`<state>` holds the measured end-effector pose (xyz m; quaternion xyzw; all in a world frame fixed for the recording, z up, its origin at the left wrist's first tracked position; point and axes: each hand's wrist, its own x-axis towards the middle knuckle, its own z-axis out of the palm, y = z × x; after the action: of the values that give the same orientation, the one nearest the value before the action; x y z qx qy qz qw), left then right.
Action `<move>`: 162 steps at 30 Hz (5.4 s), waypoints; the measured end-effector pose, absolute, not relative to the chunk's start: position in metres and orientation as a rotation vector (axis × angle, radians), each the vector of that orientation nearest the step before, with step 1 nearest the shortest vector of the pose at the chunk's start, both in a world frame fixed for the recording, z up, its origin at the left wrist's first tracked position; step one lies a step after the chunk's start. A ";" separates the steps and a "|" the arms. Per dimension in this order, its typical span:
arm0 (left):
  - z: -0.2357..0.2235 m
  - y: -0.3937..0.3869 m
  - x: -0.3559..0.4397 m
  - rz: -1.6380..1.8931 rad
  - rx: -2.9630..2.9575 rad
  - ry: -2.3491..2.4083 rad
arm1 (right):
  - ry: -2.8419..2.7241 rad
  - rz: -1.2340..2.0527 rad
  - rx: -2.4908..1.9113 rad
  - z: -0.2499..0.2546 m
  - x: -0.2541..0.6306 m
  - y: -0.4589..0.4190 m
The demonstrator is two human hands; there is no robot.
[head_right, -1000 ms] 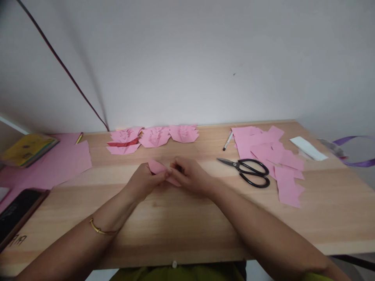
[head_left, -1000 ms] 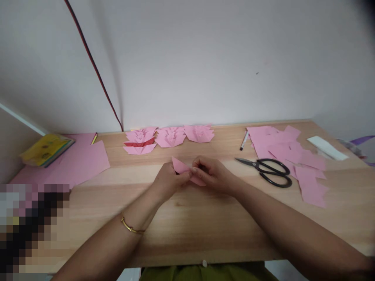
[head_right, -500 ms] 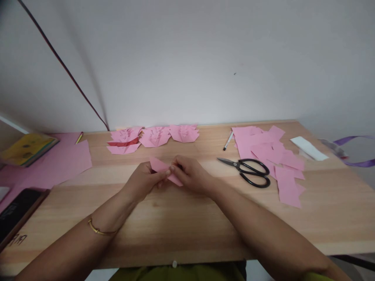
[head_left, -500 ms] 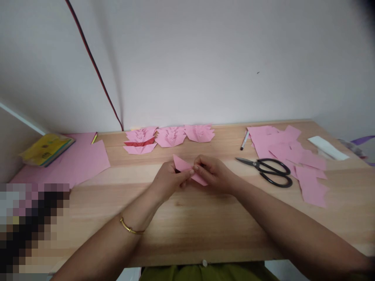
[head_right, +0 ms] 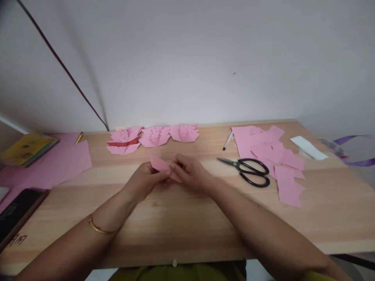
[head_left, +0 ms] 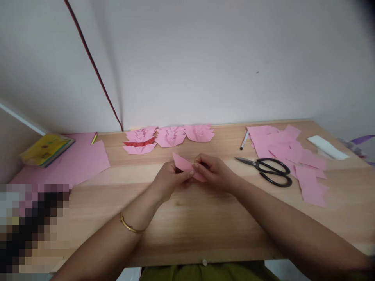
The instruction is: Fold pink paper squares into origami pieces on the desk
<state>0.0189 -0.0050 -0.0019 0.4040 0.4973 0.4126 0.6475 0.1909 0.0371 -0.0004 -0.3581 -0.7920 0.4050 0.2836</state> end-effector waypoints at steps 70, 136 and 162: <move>0.001 0.003 0.009 0.303 2.625 1.549 | -2.551 0.480 -1.037 -0.007 0.193 0.051; -0.008 0.005 0.008 0.309 2.578 1.567 | -2.660 0.592 -1.156 -0.001 0.207 0.056; 0.002 0.003 0.004 0.163 2.643 1.633 | -2.666 0.501 -0.962 -0.004 0.201 0.051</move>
<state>0.0044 0.0030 0.0022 0.8495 0.5247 0.0524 0.0153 0.2013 0.0514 -0.0040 -0.3314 -0.9183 0.1724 0.1314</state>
